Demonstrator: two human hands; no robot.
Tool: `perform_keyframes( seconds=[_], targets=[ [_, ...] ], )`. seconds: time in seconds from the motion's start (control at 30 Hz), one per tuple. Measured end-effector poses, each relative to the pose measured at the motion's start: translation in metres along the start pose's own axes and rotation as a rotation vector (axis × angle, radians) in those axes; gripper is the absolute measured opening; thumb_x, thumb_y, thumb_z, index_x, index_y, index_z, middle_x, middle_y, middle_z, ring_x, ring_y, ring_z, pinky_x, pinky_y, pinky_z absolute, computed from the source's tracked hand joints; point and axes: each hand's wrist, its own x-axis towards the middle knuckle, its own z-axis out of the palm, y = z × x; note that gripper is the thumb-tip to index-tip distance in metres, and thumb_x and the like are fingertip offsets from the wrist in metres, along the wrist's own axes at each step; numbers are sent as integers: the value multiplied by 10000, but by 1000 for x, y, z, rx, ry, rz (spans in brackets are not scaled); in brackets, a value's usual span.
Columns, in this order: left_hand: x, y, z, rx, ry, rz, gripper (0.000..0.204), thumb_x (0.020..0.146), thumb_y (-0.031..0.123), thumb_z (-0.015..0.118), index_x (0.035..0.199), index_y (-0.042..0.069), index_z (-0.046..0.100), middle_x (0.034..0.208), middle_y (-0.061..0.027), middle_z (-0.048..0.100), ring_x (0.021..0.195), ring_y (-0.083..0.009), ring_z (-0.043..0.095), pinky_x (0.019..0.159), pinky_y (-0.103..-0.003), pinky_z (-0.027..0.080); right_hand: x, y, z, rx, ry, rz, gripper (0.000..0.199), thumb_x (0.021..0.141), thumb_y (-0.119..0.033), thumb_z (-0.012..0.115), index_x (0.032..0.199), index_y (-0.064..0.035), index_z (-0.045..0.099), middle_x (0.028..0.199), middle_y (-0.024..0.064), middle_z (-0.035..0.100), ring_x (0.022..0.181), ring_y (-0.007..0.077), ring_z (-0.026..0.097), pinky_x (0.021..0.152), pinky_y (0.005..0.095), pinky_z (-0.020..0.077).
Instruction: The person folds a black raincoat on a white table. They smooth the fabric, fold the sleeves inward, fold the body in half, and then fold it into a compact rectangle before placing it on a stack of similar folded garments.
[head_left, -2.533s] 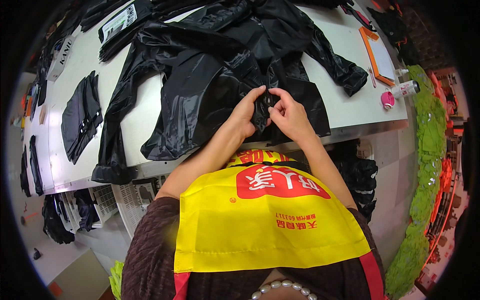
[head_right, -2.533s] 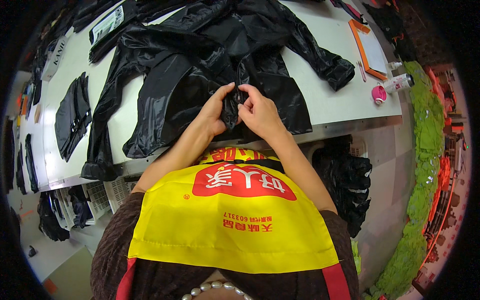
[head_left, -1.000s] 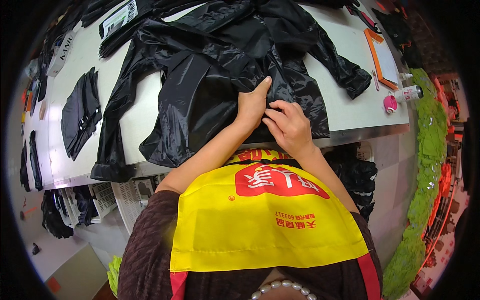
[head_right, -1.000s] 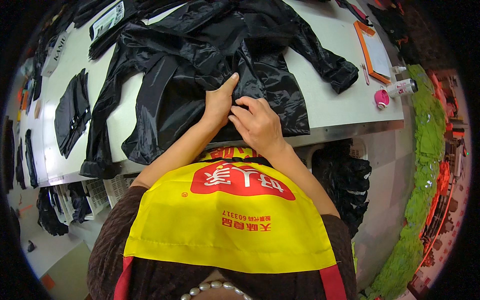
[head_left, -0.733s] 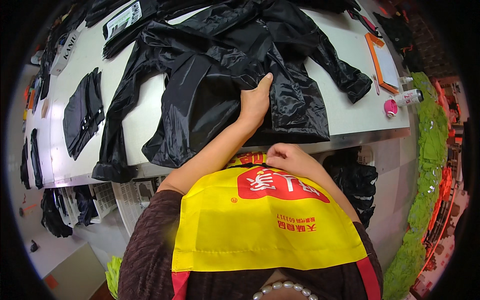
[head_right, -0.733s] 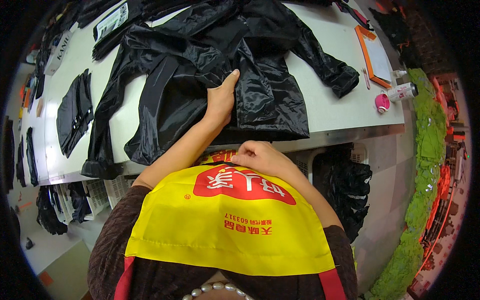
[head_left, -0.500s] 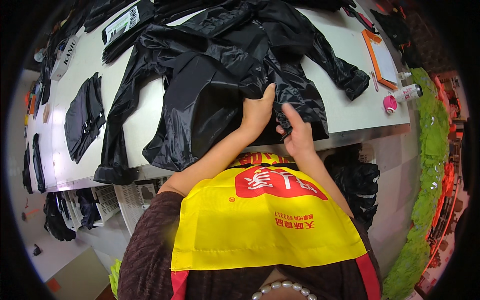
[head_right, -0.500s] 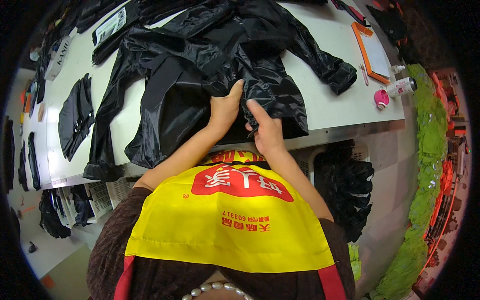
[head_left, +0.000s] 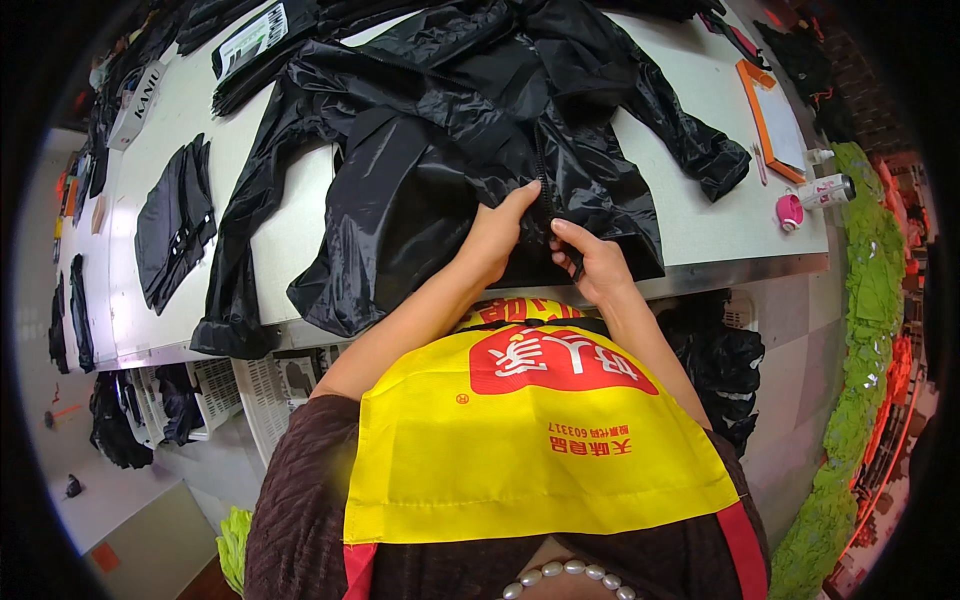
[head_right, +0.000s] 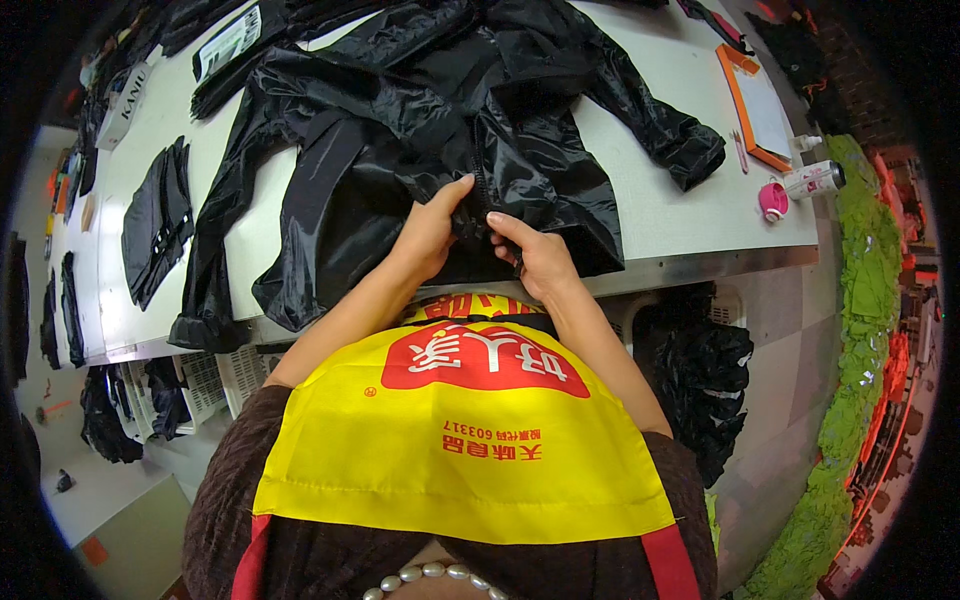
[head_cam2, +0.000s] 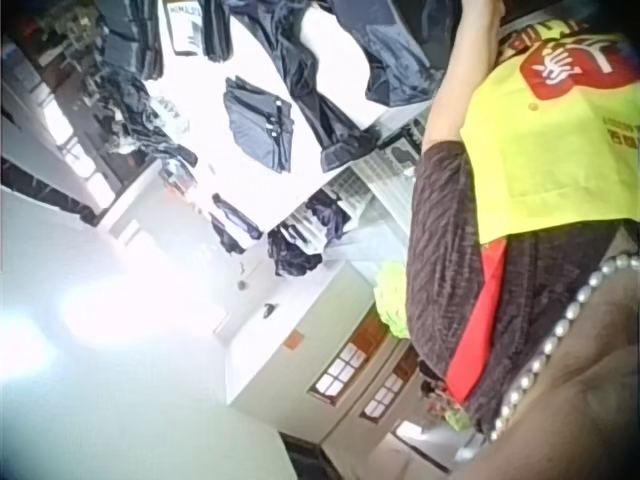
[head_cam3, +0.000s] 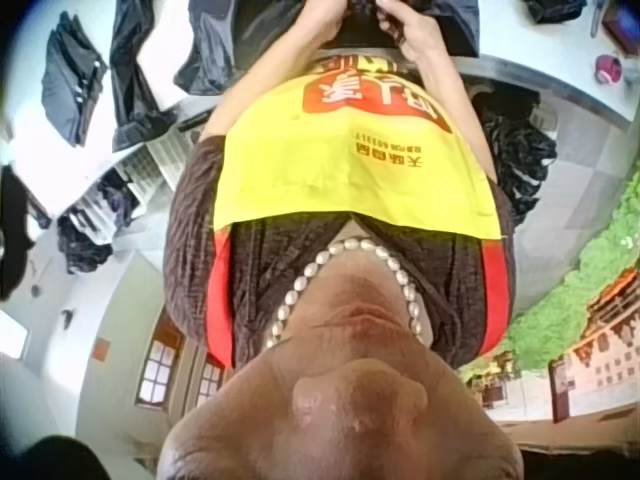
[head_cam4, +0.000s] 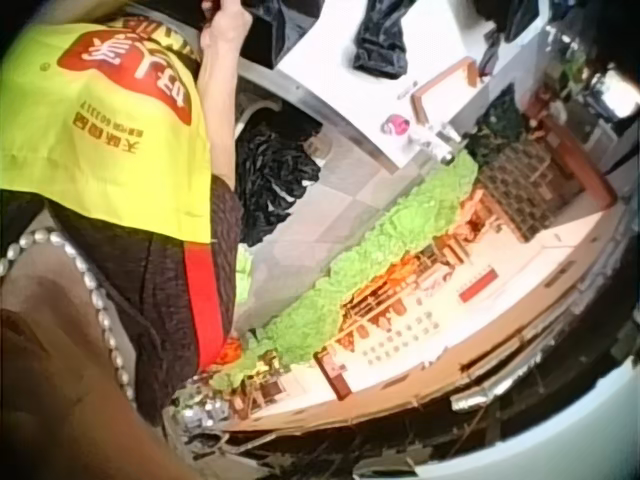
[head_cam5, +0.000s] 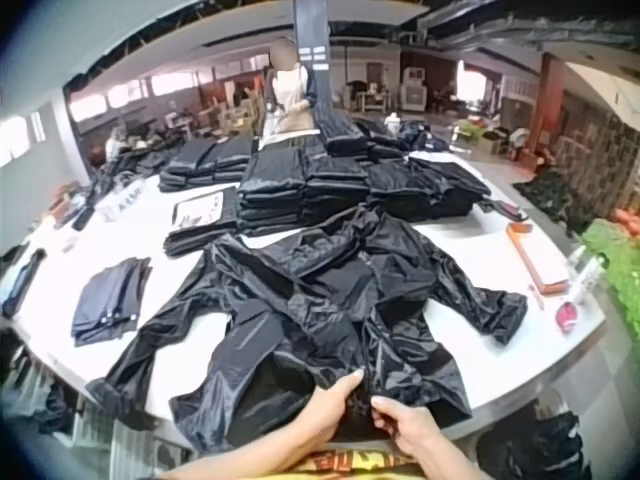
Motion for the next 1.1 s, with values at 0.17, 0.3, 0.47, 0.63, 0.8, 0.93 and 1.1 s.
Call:
perform_keyframes(
  seconds=[0.17,0.3,0.47,0.63,0.8,0.93,1.1],
  targets=[
    [-8,14,-13,4,-116,-185,236,819,116,614,1037,30,643,885,-69,659,794,-183,635,709,-318,523,-10,1,-7,84,14,14,137,826,-159,674,876,-34,651,798,45,612,698,126,547,635,238,450],
    [-12,18,-11,-29,-145,-168,246,774,43,661,1013,-9,636,863,-88,662,758,-189,640,706,-323,534,-12,3,-17,162,-44,-9,155,831,-171,673,904,-35,653,812,46,613,712,121,551,634,227,446],
    [-10,6,-6,-113,-137,-109,211,786,45,648,990,-9,638,855,-87,664,738,-182,642,695,-307,538,-17,2,-8,138,-56,-73,166,838,-181,671,914,-34,655,822,35,619,723,114,555,639,221,442],
    [-16,7,5,-140,-84,-101,132,792,38,621,914,-11,610,789,-91,647,641,-204,637,598,-311,547,-17,9,-5,112,-21,-113,173,828,-179,686,916,-33,658,828,34,632,712,111,563,655,228,446],
    [-19,7,3,-118,-72,-114,139,810,70,640,930,0,649,841,-86,664,729,-183,644,682,-306,540,-17,10,-3,115,30,-145,171,814,-169,701,912,-35,658,819,32,634,694,113,567,647,230,450],
    [-18,6,3,-135,-37,-108,119,809,70,645,900,-7,649,840,-90,666,732,-187,646,680,-308,542,-17,9,-1,119,27,-153,171,809,-168,706,906,-37,656,807,28,633,680,113,567,638,228,452],
    [-17,6,4,-133,-52,-55,100,802,56,650,886,0,650,847,-92,668,740,-189,648,689,-308,541,-19,7,3,85,57,-183,154,811,-164,703,898,-46,658,789,16,630,660,106,557,619,220,434]
  ],
)
